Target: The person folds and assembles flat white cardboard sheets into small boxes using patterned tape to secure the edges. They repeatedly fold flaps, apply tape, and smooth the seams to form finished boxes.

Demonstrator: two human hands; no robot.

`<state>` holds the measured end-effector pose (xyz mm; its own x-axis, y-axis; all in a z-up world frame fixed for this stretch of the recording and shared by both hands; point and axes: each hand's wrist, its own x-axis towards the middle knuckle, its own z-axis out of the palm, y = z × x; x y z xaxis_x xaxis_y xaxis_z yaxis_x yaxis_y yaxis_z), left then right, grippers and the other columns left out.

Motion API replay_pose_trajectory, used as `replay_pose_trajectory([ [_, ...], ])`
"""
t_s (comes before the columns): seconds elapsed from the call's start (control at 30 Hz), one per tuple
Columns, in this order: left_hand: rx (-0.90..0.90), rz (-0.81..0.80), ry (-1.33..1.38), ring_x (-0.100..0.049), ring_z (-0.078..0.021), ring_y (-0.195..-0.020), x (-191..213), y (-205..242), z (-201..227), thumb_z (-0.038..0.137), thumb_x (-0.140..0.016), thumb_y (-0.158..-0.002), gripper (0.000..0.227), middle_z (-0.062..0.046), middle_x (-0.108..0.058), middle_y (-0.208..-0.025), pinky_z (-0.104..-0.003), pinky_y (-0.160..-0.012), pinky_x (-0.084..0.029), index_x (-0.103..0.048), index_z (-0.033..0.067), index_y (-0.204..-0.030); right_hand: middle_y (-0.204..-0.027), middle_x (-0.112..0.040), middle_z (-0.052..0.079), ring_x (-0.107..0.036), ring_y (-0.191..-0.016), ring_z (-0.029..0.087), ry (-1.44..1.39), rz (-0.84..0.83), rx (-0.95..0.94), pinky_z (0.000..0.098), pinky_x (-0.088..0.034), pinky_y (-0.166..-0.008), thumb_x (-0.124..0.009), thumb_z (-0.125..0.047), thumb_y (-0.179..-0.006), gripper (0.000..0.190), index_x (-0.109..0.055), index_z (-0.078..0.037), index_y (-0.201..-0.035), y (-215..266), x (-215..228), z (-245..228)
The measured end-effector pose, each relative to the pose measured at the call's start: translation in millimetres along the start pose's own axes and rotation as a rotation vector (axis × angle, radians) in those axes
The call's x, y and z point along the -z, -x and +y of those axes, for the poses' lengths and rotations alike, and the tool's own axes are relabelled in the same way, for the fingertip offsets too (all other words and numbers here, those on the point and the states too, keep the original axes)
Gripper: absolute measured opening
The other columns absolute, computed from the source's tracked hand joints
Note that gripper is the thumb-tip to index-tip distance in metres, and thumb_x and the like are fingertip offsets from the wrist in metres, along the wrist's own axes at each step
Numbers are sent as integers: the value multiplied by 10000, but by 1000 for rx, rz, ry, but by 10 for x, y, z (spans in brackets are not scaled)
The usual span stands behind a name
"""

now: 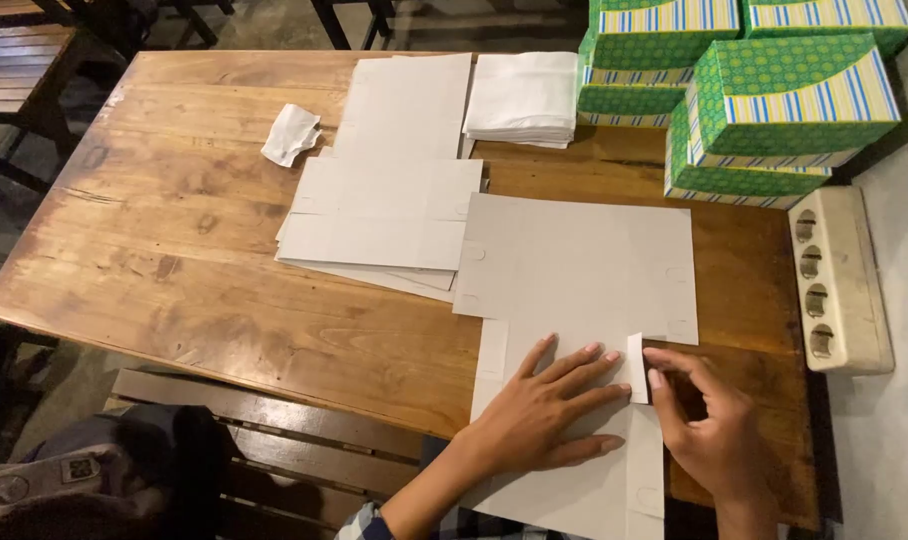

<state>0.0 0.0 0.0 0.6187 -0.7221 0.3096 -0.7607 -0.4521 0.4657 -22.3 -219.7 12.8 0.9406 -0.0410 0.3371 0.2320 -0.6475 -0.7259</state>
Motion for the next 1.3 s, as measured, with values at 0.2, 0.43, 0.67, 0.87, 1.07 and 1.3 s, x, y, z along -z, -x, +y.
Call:
replay_pose_trajectory([
  [0.2,54,-56,94,-314,-300,-1560,141,-47,72,515,-376,-1030,762,-176,-365,-1651,-586,-1295,-81,-252,28,-1603,-1144,-785,55,-735,-1090,172,1,-75,121,358,-517,-1065,-687,-75,-903,205,-784,-80,-1083,-39,-17,-64],
  [0.43,-7,27,76,-272,-409,-1619,74,7,27,462,-455,-1070,698,-256,-182,-1736,-626,-1312,-180,-174,183,-1644,-1135,-758,34,-656,-1151,206,45,-145,194,346,-541,-1025,-710,-52,-863,203,-780,-50,-1054,-92,-70,-4],
  [0.67,29,33,24,-326,-362,-1563,81,-8,53,469,-487,-1019,692,-144,-414,-1628,-635,-1287,-159,-436,6,-1531,-1209,-680,-13,-587,-1155,217,186,-72,121,377,-456,-1087,-743,-178,-862,295,-777,-187,-1155,-48,-166,198],
  [0.87,23,58,-13,-380,-392,-1531,69,-6,44,501,-482,-1004,682,-137,-506,-1565,-664,-1274,-160,-531,-6,-1457,-1092,-684,-1,-605,-1036,240,284,-125,15,389,-480,-975,-726,-252,-890,295,-755,-180,-1175,-185,-171,295],
  [1.07,39,-13,-120,-353,-418,-1546,58,-21,23,540,-472,-992,690,-74,-482,-1600,-725,-1248,-123,-544,54,-1476,-845,-678,-21,-606,-845,210,301,-157,-103,363,-499,-803,-761,-306,-890,162,-717,-167,-959,-349,-198,310],
  [1.3,19,-46,-220,-272,-406,-1587,36,-53,-45,592,-490,-958,731,-33,-457,-1626,-728,-1259,-106,-569,94,-1487,-829,-626,-12,-570,-814,210,247,-122,-25,355,-480,-829,-764,-263,-897,153,-728,-155,-998,-315,-233,404],
])
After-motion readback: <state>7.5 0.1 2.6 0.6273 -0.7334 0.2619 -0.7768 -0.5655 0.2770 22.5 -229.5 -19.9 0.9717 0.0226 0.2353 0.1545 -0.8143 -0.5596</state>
